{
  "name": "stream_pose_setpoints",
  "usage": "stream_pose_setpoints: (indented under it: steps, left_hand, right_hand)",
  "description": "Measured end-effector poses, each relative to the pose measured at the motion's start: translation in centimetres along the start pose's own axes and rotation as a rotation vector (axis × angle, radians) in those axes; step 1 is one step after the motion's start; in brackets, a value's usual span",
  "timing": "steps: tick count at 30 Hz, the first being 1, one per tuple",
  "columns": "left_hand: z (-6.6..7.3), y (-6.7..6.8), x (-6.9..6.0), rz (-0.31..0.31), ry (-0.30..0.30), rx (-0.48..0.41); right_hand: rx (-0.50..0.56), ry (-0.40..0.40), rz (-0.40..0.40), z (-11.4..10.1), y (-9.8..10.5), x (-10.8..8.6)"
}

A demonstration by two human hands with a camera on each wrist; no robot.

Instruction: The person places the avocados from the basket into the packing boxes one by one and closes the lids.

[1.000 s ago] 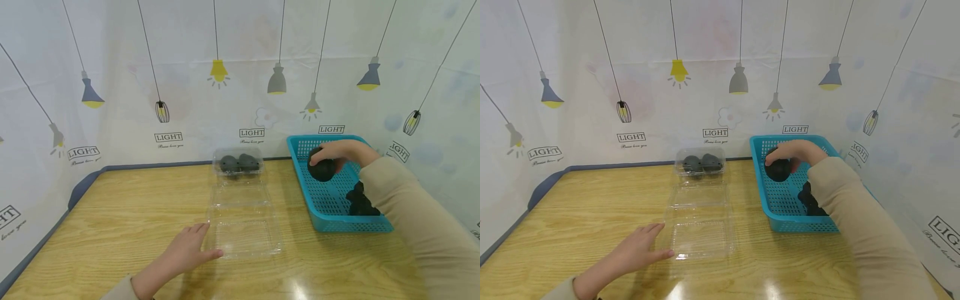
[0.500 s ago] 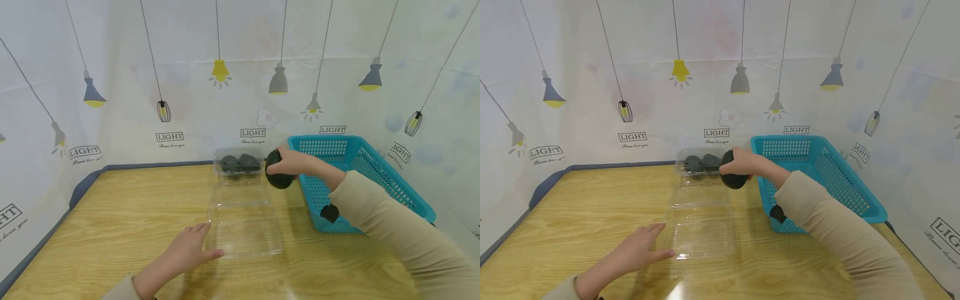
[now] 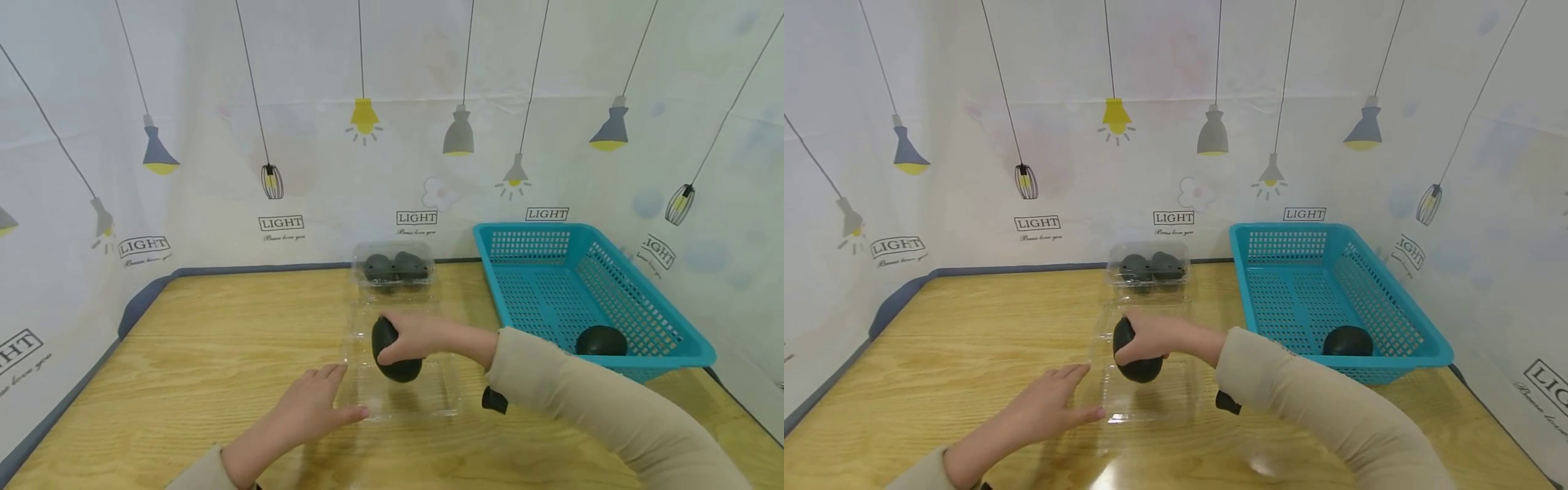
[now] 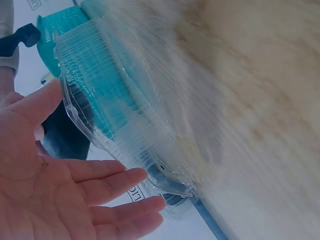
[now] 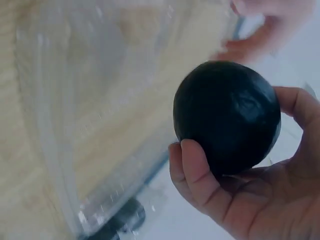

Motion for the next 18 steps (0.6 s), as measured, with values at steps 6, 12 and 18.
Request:
stream_pose_setpoints:
  steps: [6, 12, 18]
  left_hand:
    - [0.0, -0.1, 0.0, -0.015, 0.004, 0.004]
    - [-0.1, -0.2, 0.1, -0.038, 0.007, 0.010]
    - [0.0, -0.2, 0.0, -0.019, 0.000, 0.014]
  right_hand:
    - [-0.011, 0.003, -0.098, 0.0, -3.2, 1.1]
    - [-0.020, -0.029, -0.160, 0.4, -5.4, 1.9]
    - [-0.090, -0.032, -0.178, 0.4, -6.2, 2.1]
Point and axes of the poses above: each hand's wrist, its own x-axis towards the middle knuckle, its own y-axis out of the back of the hand, z = x × y, the point moved 7 cm from there along x, towards the middle knuckle, and after that the axes turned 13 degrees about y, right-handed, at the moved point
